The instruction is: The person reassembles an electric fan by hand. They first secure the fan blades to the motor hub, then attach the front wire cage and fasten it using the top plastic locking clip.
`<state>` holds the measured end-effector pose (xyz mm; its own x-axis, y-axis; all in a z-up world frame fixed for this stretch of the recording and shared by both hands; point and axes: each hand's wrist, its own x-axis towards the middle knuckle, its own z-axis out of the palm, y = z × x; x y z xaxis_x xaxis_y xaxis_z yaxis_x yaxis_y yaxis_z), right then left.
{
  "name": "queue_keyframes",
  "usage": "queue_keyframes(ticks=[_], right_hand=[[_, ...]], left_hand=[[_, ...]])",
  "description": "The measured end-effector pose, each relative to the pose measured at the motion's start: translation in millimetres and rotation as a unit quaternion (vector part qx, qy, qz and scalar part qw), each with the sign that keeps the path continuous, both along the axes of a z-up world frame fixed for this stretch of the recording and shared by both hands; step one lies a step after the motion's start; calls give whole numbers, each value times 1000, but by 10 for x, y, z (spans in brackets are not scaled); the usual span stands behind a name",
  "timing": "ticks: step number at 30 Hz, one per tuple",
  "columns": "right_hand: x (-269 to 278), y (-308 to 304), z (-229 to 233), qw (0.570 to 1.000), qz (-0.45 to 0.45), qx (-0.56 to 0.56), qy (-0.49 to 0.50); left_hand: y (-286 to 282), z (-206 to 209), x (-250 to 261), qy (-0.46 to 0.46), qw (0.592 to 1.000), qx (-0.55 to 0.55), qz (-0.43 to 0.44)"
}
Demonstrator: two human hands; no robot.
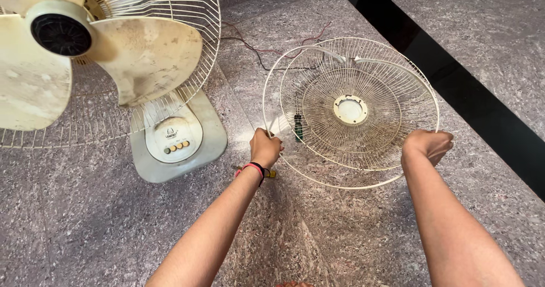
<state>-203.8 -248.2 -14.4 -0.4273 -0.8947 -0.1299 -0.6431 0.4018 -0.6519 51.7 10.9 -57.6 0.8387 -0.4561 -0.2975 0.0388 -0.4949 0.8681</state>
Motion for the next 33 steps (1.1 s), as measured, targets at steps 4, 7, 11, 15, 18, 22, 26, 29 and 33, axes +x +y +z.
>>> queue_keyframes(ticks=[4, 7, 11, 15, 18, 22, 26, 29, 33], right_hand=[[22, 29, -5, 998, -5, -64, -23], [27, 52, 20, 995, -11, -89, -32], [71, 67, 23, 993, -19, -111, -42], [146, 65, -2, 990, -23, -94, -101], [259, 48, -41, 986, -14, -144, -82], [373, 3, -22, 979, 9, -175, -106], [485, -3, 17, 973, 23, -181, -145], [570, -9, 26, 965, 35, -202, -161], [727, -28, 25, 942, 44, -285, -173]], left_hand=[[-19, -66, -4, -66, 998, 24, -5], [-19, -92, 5, -85, 996, 7, -5], [1, -51, 40, -79, 997, -23, -6], [57, 101, 66, -112, 993, -42, -9], [103, 274, 57, -155, 986, -53, -25], [166, 503, 58, -170, 982, -82, -20], [237, 648, 98, -169, 979, -112, 3], [292, 728, 155, -166, 977, -134, 20], [374, 837, 244, -169, 976, -136, 33]])
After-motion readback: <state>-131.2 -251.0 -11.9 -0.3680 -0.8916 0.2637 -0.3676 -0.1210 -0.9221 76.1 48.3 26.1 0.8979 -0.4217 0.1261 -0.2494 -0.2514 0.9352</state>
